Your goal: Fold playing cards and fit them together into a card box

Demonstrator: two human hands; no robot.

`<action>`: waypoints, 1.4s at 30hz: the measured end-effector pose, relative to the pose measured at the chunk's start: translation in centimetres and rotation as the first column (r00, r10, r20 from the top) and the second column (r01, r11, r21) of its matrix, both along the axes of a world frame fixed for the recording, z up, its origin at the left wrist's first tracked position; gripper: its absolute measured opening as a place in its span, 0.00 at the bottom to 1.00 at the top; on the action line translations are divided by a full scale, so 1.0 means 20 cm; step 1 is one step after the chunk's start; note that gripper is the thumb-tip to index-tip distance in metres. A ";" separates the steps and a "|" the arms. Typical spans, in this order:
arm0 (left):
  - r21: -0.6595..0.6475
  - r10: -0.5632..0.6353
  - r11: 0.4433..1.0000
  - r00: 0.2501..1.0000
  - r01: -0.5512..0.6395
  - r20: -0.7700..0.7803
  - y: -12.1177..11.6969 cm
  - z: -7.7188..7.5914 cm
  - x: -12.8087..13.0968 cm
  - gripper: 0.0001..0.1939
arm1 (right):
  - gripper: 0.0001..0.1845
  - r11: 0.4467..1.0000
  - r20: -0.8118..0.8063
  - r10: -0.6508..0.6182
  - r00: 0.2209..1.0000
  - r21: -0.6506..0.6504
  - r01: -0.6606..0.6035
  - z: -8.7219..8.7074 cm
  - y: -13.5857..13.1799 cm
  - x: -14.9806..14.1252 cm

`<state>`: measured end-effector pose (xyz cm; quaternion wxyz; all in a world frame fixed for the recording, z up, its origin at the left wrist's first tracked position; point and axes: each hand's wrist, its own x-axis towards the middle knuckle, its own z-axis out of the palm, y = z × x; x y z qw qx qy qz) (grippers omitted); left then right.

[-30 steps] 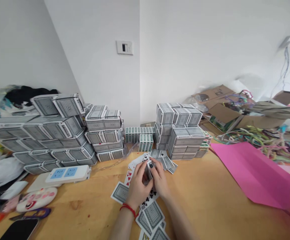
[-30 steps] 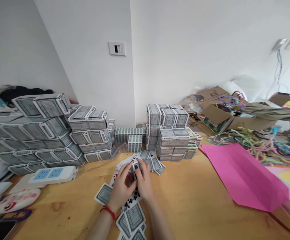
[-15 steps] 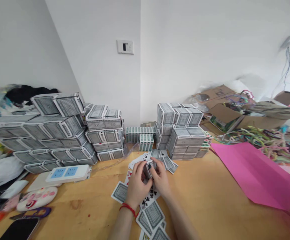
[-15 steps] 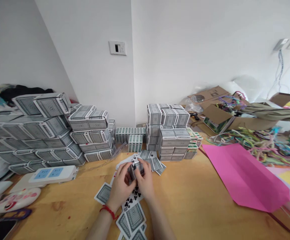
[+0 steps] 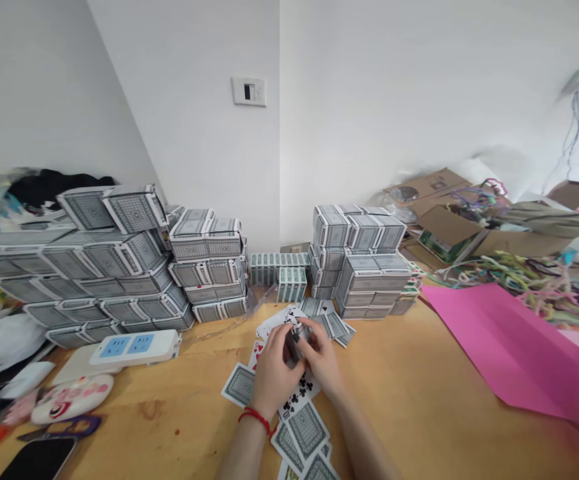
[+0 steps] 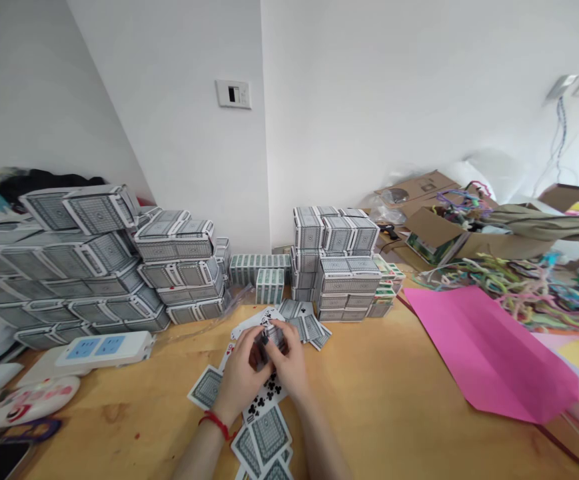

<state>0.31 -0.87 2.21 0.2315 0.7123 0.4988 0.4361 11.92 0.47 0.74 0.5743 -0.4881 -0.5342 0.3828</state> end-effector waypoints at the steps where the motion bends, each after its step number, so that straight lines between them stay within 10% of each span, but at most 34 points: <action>1: -0.007 -0.003 1.000 1.000 0.003 0.001 0.00 0.00 0.00 0.27 | 0.18 1.000 -0.010 0.008 1.000 -0.006 -0.008 0.00 0.00 0.00; 28: -0.013 0.042 0.999 0.992 -0.044 -0.120 0.00 -0.02 -0.02 0.29 | 0.18 0.992 -0.087 0.123 0.989 0.035 -0.121 -0.01 0.02 0.01; 42: -0.024 0.037 0.999 0.999 -0.037 -0.025 0.00 0.01 0.00 0.30 | 0.22 0.998 -0.130 -0.055 0.990 -0.047 0.050 0.00 0.00 0.00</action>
